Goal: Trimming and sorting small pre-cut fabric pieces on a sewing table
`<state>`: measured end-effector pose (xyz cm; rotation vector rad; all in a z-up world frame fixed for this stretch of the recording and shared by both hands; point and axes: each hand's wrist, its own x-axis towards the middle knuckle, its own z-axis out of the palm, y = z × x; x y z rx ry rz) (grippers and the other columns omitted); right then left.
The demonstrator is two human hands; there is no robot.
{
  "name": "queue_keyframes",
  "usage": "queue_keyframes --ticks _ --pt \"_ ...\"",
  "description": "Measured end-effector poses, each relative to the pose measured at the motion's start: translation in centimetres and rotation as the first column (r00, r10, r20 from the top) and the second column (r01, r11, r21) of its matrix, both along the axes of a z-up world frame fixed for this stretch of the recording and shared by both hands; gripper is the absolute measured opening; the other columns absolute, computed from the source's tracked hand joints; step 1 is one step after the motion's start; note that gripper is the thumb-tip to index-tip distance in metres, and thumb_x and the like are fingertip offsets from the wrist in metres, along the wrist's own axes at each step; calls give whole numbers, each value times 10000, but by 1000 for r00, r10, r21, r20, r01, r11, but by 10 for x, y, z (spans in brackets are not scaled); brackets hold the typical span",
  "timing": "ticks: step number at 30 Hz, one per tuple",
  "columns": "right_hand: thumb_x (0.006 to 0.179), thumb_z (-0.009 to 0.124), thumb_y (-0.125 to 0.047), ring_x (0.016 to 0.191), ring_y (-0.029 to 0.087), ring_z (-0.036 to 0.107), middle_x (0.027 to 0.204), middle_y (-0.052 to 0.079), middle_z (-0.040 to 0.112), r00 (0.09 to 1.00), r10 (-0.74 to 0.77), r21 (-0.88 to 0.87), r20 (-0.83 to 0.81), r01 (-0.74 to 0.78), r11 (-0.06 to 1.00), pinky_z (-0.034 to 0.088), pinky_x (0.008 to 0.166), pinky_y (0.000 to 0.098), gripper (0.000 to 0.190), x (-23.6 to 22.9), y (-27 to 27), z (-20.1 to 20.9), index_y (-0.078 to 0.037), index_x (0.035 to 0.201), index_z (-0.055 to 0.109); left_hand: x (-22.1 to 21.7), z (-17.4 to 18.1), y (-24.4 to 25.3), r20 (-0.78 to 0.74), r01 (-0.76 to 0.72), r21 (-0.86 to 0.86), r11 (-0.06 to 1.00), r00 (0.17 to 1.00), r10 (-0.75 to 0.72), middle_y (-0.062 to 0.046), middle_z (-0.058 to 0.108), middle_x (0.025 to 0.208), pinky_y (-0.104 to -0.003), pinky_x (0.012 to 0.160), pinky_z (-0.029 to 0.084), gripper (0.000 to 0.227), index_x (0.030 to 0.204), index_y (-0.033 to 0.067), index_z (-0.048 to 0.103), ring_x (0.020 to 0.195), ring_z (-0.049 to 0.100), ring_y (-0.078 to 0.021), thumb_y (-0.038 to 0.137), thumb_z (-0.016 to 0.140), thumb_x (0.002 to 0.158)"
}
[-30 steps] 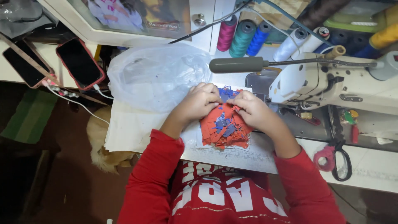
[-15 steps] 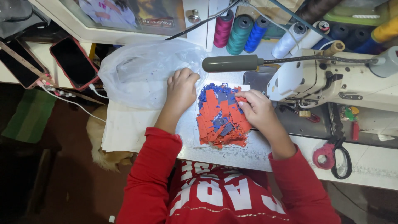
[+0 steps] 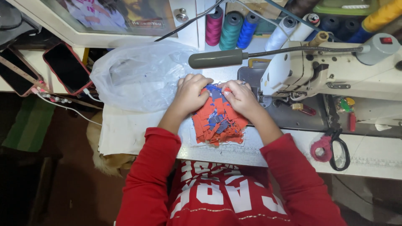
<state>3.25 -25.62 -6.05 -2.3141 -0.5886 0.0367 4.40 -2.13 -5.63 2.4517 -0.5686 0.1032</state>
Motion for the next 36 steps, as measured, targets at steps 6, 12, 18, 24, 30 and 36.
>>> queue_keyframes --ticks 6,12,18,24,30,36 --pt "1037 539 -329 1192 266 613 1068 13 713 1000 -23 -67 13 24 998 389 1033 438 139 7 -7 -20 -264 1130 619 1 -4 -4 -18 -23 35 999 1000 24 27 634 1069 -483 1007 382 342 1173 231 711 1127 545 -247 190 596 854" --pt "976 648 -234 1098 271 649 1094 15 743 987 -41 290 154 -6 957 446 1015 388 98 6 -7 -27 -218 1028 730 -4 7 5 -67 -46 -149 988 997 37 20 670 1173 -476 1039 383 311 1268 263 674 1194 588 -246 339 574 984" --pt "964 637 -113 1006 363 684 1018 105 758 987 26 321 159 -77 944 502 953 466 127 -1 -7 -13 -110 1036 741 -9 2 2 58 1 41 999 998 -3 -8 663 1225 -543 1082 317 289 1194 207 717 1245 551 -250 334 649 944" --pt "970 649 -117 1013 321 669 1071 89 744 952 -34 393 304 -92 915 504 952 426 126 -3 -9 2 -99 1025 760 -1 0 11 102 -56 -138 989 992 70 10 664 1179 -551 1017 393 246 1184 229 707 1158 608 -277 317 577 994" --pt "988 585 -45 972 337 676 991 120 721 947 -114 477 302 -46 877 527 918 437 223 -9 -8 -12 -56 1124 761 2 -7 37 210 -167 -206 964 955 210 51 660 1105 -466 966 430 189 1034 237 729 1100 618 -238 171 690 861" --pt "969 543 17 862 293 685 827 89 675 951 -127 495 283 -32 868 548 851 400 263 -9 -9 -12 -66 1063 773 -14 15 25 78 -128 -156 979 987 142 49 583 1201 -536 1061 315 161 929 240 722 1191 501 -245 303 751 783"
